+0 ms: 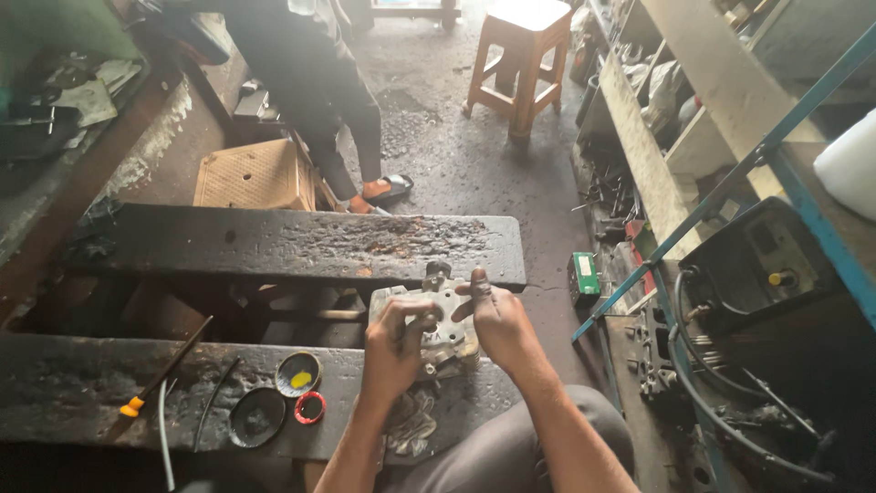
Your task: The person cleans and reassembles internal components of an engine head, applying a red lubricant or sealant by hand, wiping parts with a cloth, and inserting a valve-like shaft into the metal casting.
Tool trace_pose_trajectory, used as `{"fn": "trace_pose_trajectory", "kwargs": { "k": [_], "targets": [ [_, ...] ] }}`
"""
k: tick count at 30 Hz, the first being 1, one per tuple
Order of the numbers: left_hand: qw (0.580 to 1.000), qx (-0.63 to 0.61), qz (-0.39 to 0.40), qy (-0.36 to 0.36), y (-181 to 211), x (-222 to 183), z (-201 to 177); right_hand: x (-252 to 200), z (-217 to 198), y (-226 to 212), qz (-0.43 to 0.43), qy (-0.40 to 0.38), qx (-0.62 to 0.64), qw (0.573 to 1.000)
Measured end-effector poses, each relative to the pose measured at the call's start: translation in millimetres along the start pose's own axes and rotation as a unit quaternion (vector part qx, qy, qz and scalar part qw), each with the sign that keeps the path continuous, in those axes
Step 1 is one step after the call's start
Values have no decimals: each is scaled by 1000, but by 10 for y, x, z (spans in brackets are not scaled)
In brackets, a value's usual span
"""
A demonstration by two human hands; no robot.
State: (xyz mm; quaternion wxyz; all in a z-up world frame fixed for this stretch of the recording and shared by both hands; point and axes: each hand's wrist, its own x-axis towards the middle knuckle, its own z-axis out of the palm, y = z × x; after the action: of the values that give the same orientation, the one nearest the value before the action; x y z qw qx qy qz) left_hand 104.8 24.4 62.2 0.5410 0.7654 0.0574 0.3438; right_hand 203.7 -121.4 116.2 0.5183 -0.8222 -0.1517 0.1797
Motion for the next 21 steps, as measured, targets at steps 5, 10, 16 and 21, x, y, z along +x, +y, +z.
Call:
{"fn": "trace_pose_trajectory", "kwargs": {
  "k": [5, 10, 16, 21],
  "targets": [
    [999, 5, -53, 8, -60, 7, -31, -29, 30, -35, 4, -7, -14, 1000],
    [997, -80, 2, -13, -159, 23, -36, 83, 84, 106, -17, -62, 106, 992],
    [995, -76, -34, -58, -155, 6, -75, 53, -62, 151, -39, -77, 281, 956],
    [995, -82, -17, -62, -109, 39, -154, -77, 93, -46, -83, 16, -89, 992]
  ]
}}
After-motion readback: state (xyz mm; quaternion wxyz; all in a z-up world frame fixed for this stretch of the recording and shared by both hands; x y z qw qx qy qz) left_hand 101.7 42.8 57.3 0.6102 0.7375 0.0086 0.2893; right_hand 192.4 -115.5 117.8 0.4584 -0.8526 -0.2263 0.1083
